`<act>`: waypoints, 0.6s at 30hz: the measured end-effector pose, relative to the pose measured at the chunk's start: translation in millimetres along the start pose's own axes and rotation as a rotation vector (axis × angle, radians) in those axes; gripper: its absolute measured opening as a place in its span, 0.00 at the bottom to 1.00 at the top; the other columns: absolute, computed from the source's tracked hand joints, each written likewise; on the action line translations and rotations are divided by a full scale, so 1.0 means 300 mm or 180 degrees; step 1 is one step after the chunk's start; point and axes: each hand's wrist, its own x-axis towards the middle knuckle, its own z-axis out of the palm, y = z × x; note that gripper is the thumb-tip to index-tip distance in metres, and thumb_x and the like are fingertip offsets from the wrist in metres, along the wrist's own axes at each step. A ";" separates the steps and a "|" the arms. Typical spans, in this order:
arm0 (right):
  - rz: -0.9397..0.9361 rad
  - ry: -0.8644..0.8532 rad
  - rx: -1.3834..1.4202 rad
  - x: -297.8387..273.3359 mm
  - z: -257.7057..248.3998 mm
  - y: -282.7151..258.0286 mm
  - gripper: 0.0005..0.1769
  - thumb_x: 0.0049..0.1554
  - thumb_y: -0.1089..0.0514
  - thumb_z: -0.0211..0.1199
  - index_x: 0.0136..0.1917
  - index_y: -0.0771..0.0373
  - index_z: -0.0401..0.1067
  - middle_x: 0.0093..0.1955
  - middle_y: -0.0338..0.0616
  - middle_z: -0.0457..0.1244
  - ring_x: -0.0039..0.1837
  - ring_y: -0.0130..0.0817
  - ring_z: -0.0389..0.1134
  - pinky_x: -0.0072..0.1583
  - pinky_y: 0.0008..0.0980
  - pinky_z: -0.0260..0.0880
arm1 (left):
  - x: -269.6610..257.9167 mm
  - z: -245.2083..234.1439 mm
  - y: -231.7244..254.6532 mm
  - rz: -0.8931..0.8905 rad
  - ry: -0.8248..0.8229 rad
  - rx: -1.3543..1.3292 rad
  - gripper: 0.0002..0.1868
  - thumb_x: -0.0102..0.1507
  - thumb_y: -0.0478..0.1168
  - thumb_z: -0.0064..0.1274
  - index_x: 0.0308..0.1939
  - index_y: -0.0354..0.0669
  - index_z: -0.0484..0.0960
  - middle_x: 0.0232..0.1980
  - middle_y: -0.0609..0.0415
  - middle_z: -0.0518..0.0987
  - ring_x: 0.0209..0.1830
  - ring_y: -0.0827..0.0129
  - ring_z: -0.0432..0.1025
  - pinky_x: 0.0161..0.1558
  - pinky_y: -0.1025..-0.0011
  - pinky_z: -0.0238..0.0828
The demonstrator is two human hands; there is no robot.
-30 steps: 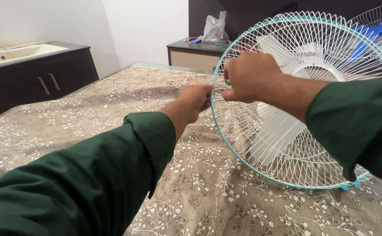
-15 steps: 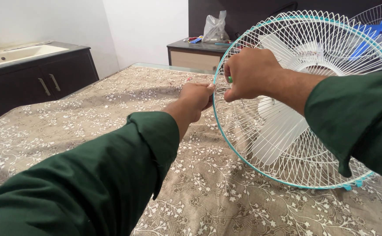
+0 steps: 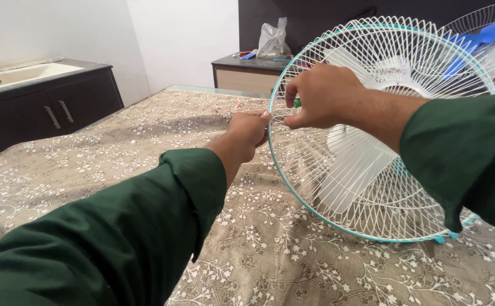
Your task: The person disassembles a teal table fan on a table. They remove the front grille, unscrew and remove the fan blades, detach the rear grille, and then use a screwdriver to loosen and remove the motor housing from the fan base.
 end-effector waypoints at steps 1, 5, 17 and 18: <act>0.0018 0.0080 0.0050 -0.010 -0.001 0.013 0.23 0.44 0.34 0.74 0.47 0.47 0.80 0.41 0.38 0.71 0.48 0.41 0.73 0.48 0.45 0.73 | -0.003 0.004 0.003 -0.0043 0.0067 0.0020 0.15 0.67 0.45 0.56 0.45 0.34 0.85 0.34 0.55 0.76 0.29 0.69 0.69 0.34 0.69 0.72; 0.0081 0.0443 0.0150 -0.065 -0.006 0.096 0.22 0.47 0.34 0.70 0.48 0.48 0.80 0.39 0.40 0.71 0.46 0.43 0.74 0.49 0.46 0.73 | -0.039 0.064 0.079 0.0366 0.0522 0.0204 0.15 0.64 0.44 0.55 0.51 0.41 0.83 0.43 0.48 0.83 0.41 0.61 0.77 0.43 0.59 0.75; 0.1481 0.0388 -0.0412 -0.397 -0.045 0.517 0.21 0.49 0.33 0.70 0.46 0.47 0.82 0.41 0.46 0.72 0.47 0.49 0.73 0.50 0.49 0.74 | -0.238 0.555 0.260 0.3483 0.0341 0.2402 0.08 0.58 0.48 0.62 0.39 0.56 0.87 0.54 0.55 0.79 0.63 0.53 0.66 0.64 0.50 0.56; 0.1631 0.0395 -0.0494 -0.440 -0.046 0.557 0.21 0.49 0.33 0.70 0.46 0.47 0.82 0.41 0.46 0.72 0.48 0.50 0.73 0.50 0.50 0.74 | -0.248 0.599 0.252 0.3608 0.0155 0.2448 0.08 0.58 0.48 0.62 0.39 0.55 0.87 0.54 0.54 0.79 0.63 0.53 0.66 0.63 0.50 0.56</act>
